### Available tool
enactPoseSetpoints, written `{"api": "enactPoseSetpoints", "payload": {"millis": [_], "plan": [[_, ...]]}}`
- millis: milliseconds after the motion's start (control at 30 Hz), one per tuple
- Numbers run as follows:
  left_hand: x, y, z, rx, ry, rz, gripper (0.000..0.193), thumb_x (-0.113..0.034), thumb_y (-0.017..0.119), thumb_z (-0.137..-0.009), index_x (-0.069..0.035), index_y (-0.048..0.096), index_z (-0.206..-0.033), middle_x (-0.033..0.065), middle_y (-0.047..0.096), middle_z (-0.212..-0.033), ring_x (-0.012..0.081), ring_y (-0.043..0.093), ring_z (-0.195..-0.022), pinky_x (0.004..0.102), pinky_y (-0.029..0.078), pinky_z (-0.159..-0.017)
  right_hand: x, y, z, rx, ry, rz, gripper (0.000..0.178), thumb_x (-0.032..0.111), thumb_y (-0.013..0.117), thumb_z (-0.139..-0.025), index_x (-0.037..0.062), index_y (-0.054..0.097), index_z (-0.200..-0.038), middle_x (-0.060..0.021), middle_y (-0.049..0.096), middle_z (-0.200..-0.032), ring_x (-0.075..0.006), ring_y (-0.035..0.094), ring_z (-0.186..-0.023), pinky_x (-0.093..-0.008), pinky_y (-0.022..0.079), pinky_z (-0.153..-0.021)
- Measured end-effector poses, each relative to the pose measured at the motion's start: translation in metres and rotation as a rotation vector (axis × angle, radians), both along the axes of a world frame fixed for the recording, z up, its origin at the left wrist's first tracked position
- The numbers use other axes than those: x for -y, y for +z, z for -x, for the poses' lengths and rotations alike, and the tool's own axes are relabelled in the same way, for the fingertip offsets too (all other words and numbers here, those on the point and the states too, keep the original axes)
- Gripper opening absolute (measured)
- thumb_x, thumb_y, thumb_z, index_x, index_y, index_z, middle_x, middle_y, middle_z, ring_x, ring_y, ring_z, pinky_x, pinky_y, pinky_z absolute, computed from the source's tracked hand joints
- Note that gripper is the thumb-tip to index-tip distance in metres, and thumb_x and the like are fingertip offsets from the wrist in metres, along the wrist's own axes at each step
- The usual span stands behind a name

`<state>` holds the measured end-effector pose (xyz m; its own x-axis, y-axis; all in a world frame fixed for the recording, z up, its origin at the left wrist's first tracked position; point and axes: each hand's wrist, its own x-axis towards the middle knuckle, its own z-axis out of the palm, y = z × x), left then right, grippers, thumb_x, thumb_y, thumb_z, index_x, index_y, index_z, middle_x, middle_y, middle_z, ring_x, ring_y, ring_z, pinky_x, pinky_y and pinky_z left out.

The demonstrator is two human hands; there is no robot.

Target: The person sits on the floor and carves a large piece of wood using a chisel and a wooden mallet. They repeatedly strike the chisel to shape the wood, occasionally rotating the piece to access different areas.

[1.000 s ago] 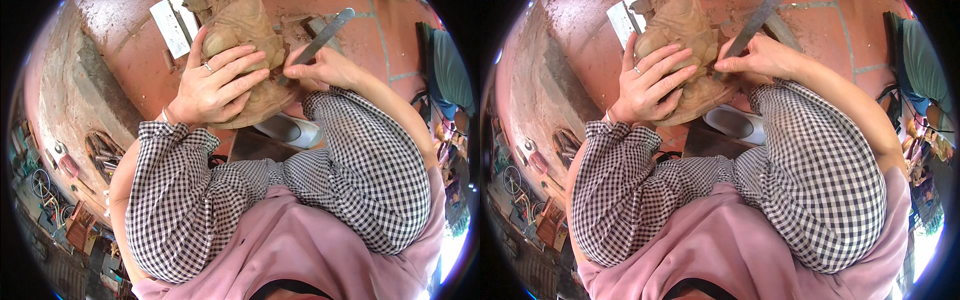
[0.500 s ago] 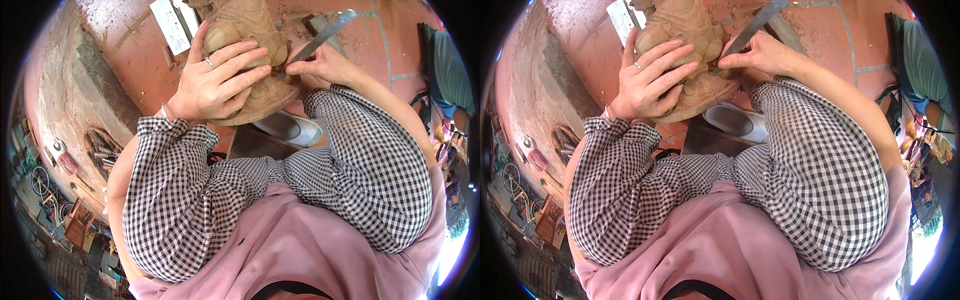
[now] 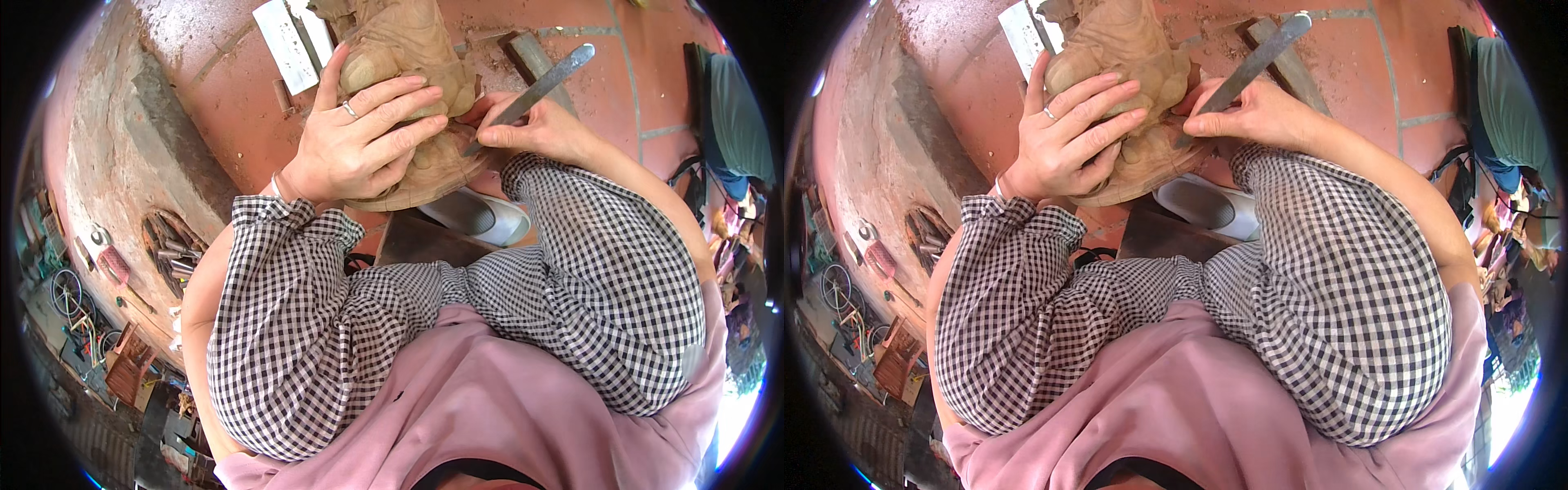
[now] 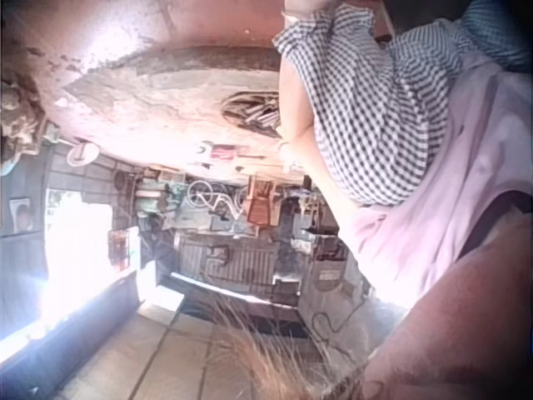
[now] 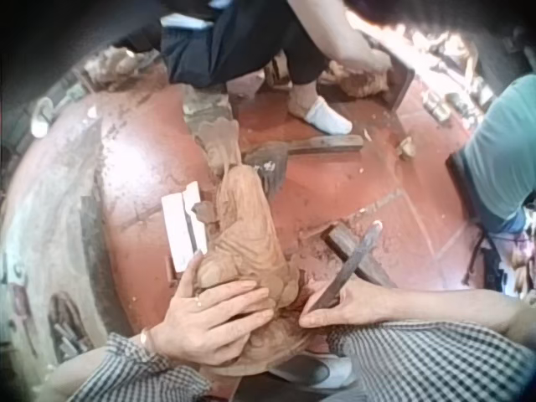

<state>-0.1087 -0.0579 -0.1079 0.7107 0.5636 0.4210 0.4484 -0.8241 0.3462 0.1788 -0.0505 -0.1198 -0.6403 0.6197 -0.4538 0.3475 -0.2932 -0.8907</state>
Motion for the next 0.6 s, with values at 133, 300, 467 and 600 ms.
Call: {"api": "enactPoseSetpoints", "payload": {"millis": [133, 300, 467, 600], "plan": [[-0.001, 0.004, -0.004, 0.009, 0.000, 0.002, 0.042, -0.009, 0.067, -0.072, -0.019, 0.073, -0.112, 0.0007, 0.069, -0.122, 0.0194, 0.062, -0.118, 0.0590, 0.014, -0.120, -0.012, -0.009, -0.001, -0.033, -0.050, 0.111, 0.027, 0.023, 0.073, -0.090, -0.0023, 0.072, -0.101, -0.0047, 0.071, -0.095, -0.0141, 0.064, -0.089, -0.0300, 0.051, -0.082], [-0.001, 0.006, -0.003, 0.000, -0.006, 0.014, 0.040, -0.008, 0.066, -0.073, -0.016, 0.072, -0.111, 0.0024, 0.068, -0.122, 0.0206, 0.063, -0.117, 0.0601, 0.014, -0.120, -0.002, 0.010, 0.004, 0.028, -0.031, 0.042, 0.022, 0.022, 0.073, -0.090, 0.0022, 0.073, -0.099, -0.0047, 0.070, -0.093, -0.0151, 0.063, -0.095, -0.0313, 0.050, -0.086], [0.000, 0.015, -0.007, -0.047, -0.007, 0.060, 0.038, -0.007, 0.066, -0.074, -0.014, 0.071, -0.111, 0.0040, 0.068, -0.121, 0.0224, 0.063, -0.116, 0.0640, 0.014, -0.118, -0.013, 0.004, 0.004, -0.031, -0.016, 0.099, 0.025, 0.027, 0.071, -0.091, 0.0028, 0.073, -0.100, -0.0078, 0.071, -0.095, -0.0186, 0.066, -0.092, -0.0330, 0.051, -0.083], [-0.002, 0.015, -0.005, -0.079, -0.016, 0.035, 0.040, -0.011, 0.066, -0.075, -0.016, 0.070, -0.114, 0.0013, 0.066, -0.124, 0.0193, 0.059, -0.120, 0.0653, 0.016, -0.117, -0.006, 0.028, 0.009, 0.075, -0.002, 0.023, 0.030, 0.034, 0.072, -0.088, 0.0070, 0.073, -0.100, -0.0104, 0.071, -0.097, -0.0229, 0.065, -0.094, -0.0349, 0.050, -0.084]]}}
